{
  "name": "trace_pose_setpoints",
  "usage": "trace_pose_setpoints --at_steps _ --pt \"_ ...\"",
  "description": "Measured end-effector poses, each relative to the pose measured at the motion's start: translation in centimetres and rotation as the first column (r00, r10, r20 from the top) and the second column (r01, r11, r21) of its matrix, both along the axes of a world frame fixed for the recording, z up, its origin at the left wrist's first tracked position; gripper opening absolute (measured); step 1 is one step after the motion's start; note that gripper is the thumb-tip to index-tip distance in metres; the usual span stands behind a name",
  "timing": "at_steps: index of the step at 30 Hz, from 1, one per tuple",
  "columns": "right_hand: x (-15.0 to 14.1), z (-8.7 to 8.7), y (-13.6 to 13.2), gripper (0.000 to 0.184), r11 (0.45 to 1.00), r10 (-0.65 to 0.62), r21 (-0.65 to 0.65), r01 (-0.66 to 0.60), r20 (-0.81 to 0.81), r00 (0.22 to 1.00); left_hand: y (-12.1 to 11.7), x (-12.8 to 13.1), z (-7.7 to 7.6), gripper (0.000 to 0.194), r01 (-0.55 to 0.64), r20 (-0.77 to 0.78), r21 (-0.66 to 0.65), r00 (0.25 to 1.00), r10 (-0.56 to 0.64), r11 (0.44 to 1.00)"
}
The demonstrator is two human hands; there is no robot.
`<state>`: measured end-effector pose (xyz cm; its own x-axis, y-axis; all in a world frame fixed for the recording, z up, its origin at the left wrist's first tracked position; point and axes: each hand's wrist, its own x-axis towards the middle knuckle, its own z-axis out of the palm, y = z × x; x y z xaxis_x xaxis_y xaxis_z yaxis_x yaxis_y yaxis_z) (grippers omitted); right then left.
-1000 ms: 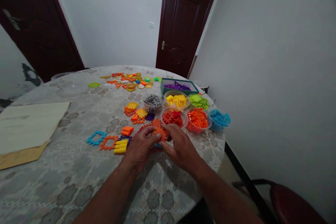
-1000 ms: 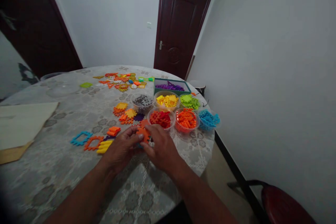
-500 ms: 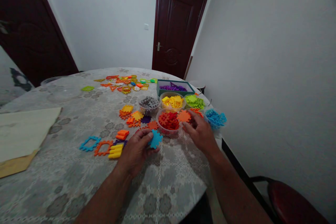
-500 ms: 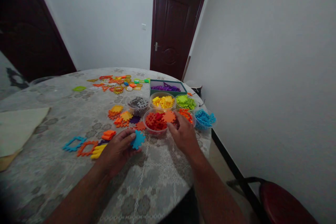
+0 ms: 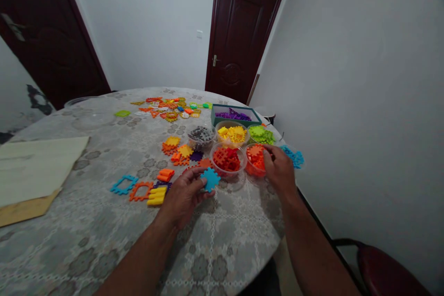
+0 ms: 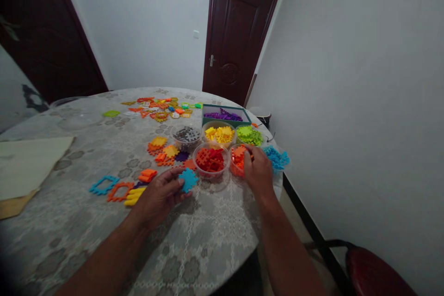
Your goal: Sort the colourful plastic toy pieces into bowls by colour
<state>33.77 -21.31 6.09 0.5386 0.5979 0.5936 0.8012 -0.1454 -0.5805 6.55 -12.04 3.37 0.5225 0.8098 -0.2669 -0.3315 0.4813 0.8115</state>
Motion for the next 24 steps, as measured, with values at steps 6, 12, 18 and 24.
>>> trace_pose_setpoints --at_steps 6,12,18,24 --pt "-8.3 -1.0 -2.3 0.031 0.913 0.368 -0.019 -0.407 -0.392 0.843 -0.5 0.0 0.5 0.048 0.132 -0.048 0.073 0.991 -0.128 0.989" --pt "-11.6 -1.8 -2.6 0.035 0.858 0.438 0.119 -0.5 -0.678 0.59 -0.8 0.0 0.6 0.049 0.189 -0.1 0.107 0.979 -0.179 0.976" --pt "-10.2 -0.9 -3.0 0.029 0.848 0.431 0.11 -0.518 -0.712 0.554 -1.2 0.2 1.0 0.051 0.204 -0.15 0.146 0.972 -0.182 0.968" --pt "-8.9 -0.7 -3.8 0.026 0.875 0.413 0.094 -0.474 -0.655 0.633 -0.8 0.3 0.9 0.054 0.181 -0.22 0.183 0.966 -0.14 0.966"
